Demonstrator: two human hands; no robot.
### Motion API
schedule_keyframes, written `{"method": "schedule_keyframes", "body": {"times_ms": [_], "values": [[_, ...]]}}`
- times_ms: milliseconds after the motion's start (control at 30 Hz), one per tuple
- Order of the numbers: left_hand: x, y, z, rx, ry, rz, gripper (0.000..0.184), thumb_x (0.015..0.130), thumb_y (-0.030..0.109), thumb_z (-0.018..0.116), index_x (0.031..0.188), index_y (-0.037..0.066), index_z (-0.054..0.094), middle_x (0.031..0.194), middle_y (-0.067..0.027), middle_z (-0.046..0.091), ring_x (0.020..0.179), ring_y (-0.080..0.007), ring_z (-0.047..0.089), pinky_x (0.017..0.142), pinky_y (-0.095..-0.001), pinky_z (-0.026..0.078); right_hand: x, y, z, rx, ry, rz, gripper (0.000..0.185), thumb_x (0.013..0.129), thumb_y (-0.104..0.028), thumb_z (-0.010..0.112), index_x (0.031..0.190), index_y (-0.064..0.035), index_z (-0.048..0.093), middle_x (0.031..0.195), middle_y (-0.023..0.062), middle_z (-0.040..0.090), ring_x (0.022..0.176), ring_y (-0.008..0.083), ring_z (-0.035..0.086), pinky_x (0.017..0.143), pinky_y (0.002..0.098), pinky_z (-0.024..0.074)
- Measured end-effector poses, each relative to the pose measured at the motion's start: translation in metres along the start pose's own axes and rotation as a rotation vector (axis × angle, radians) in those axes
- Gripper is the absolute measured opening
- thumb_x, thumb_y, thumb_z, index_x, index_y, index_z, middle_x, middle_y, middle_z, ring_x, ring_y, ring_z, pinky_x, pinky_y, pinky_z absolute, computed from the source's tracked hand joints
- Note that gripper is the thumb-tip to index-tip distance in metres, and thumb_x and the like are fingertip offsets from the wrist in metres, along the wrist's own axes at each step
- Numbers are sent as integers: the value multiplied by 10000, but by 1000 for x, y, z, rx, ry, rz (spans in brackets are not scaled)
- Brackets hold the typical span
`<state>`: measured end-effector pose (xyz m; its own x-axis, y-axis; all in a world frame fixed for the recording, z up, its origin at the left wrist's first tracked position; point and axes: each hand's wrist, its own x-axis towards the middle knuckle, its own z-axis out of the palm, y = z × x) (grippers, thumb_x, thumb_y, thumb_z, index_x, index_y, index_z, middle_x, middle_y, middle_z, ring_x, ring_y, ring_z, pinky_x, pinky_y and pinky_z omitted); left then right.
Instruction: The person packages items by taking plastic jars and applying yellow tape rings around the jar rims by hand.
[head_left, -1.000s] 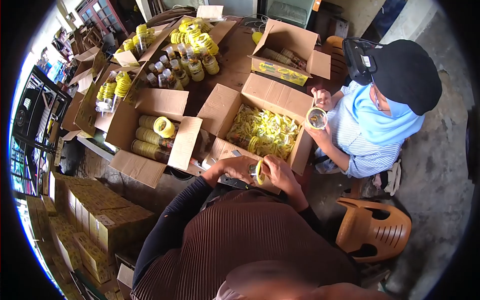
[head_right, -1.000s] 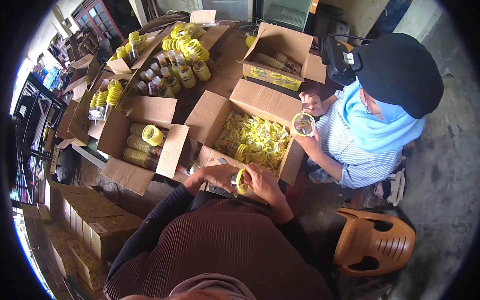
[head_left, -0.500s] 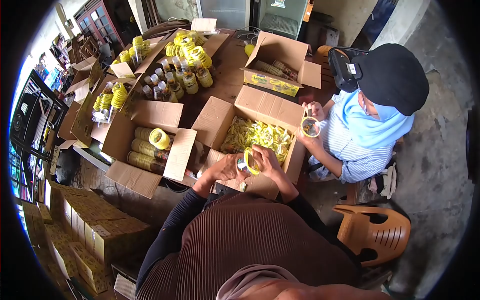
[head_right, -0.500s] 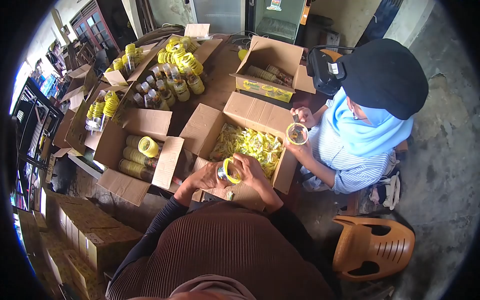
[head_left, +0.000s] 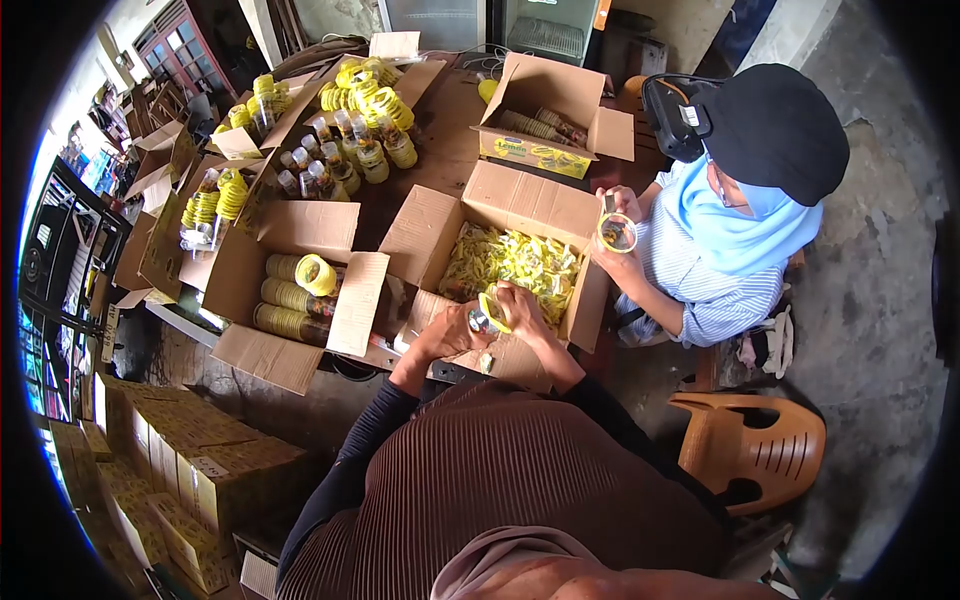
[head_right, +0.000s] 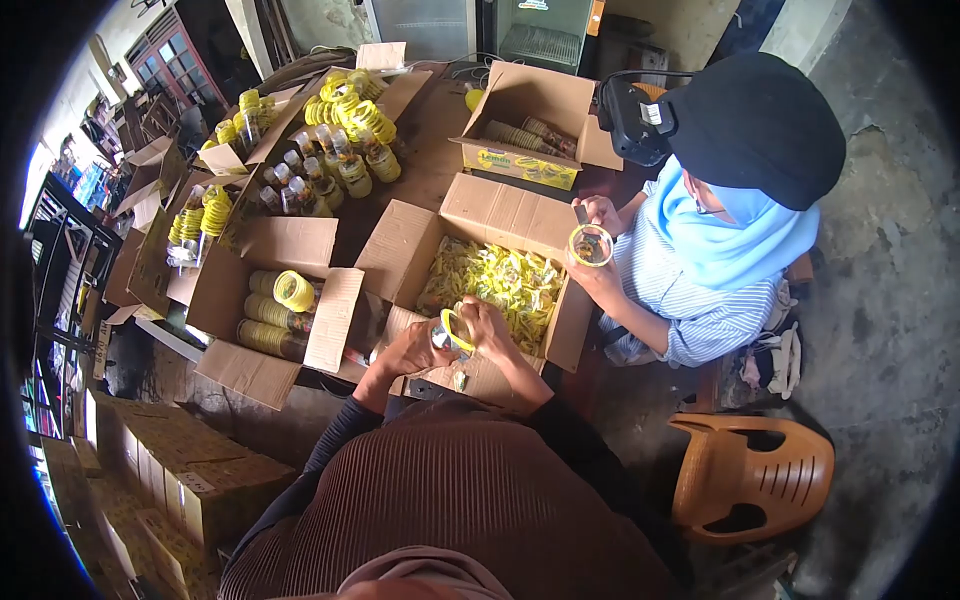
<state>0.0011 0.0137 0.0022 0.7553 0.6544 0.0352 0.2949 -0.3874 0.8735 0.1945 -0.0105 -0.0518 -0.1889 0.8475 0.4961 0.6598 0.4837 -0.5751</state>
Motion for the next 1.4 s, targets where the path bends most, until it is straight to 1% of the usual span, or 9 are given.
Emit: {"method": "schedule_keyframes", "body": {"times_ms": [200, 367, 500, 767, 933, 1033, 1267, 1333, 1400], "values": [[-17, 19, -3, 51, 24, 41, 552, 735, 336, 795, 1138, 26, 580, 842, -152, 682, 757, -278, 673, 719, -368, 520, 3, -31, -23, 336, -97, 378, 230, 892, -200, 599, 847, 2, 499, 726, 178, 521, 653, 369, 547, 607, 449, 431], [-25, 5, -17, -132, -235, 39, 753, 717, 453, 824, 1241, -7, 537, 1096, -161, 647, 1042, -265, 608, 888, -375, 470, 6, -61, -49, 122, -217, 262, 188, 913, -177, 568, 870, -8, 497, 771, 192, 572, 731, 395, 592, 622, 453, 445], [-10, 2, -32, -182, -536, -44, 792, 690, 402, 857, 1270, -15, 515, 1137, -131, 634, 1052, -231, 589, 937, -368, 451, 13, -82, -62, 3, -274, 106, 146, 876, -157, 600, 863, -42, 511, 815, 135, 578, 768, 353, 614, 661, 443, 491], [-1, 15, -16, -365, -470, -171, 534, 724, 273, 809, 1136, 4, 602, 992, -77, 668, 932, -175, 614, 846, -324, 486, 21, -90, -85, 34, -330, 82, 206, 876, -197, 621, 873, -36, 492, 819, 138, 575, 788, 353, 615, 668, 452, 487], [2, 17, -7, -452, -555, -163, 576, 715, 297, 805, 1152, -1, 576, 999, -94, 679, 918, -193, 630, 836, -308, 488, 9, -74, -83, 18, -359, 86, 192, 875, -192, 601, 876, -33, 492, 814, 145, 590, 782, 365, 616, 663, 461, 481], [-1, 48, -8, -130, -381, -209, 688, 660, 356, 838, 1139, -44, 549, 974, -118, 683, 956, -234, 642, 866, -353, 485, 5, -71, -80, 30, -336, 96, 187, 865, -186, 607, 888, -34, 501, 800, 155, 591, 773, 381, 610, 658, 470, 471], [7, 19, 9, 208, -284, -59, 628, 688, 362, 792, 1135, -11, 557, 1005, -173, 659, 928, -296, 653, 816, -386, 498, -7, -58, -49, -50, -153, 303, 178, 862, -201, 611, 852, -53, 513, 764, 163, 602, 753, 386, 611, 647, 472, 461], [0, 30, 9, 101, -348, -44, 624, 680, 346, 801, 1133, -7, 556, 1004, -175, 657, 929, -300, 651, 818, -388, 501, -24, -20, -24, -56, -8, 314, 182, 868, -226, 605, 865, -56, 540, 738, 170, 604, 702, 377, 612, 608, 470, 459], [-8, 40, 7, -113, -461, -9, 620, 663, 315, 820, 1128, 1, 555, 1002, -177, 653, 933, -310, 647, 821, -392, 506, -37, 21, -45, -32, 70, 682, 180, 864, -213, 614, 867, -45, 550, 743, 177, 614, 676, 353, 621, 583, 455, 459]]}}
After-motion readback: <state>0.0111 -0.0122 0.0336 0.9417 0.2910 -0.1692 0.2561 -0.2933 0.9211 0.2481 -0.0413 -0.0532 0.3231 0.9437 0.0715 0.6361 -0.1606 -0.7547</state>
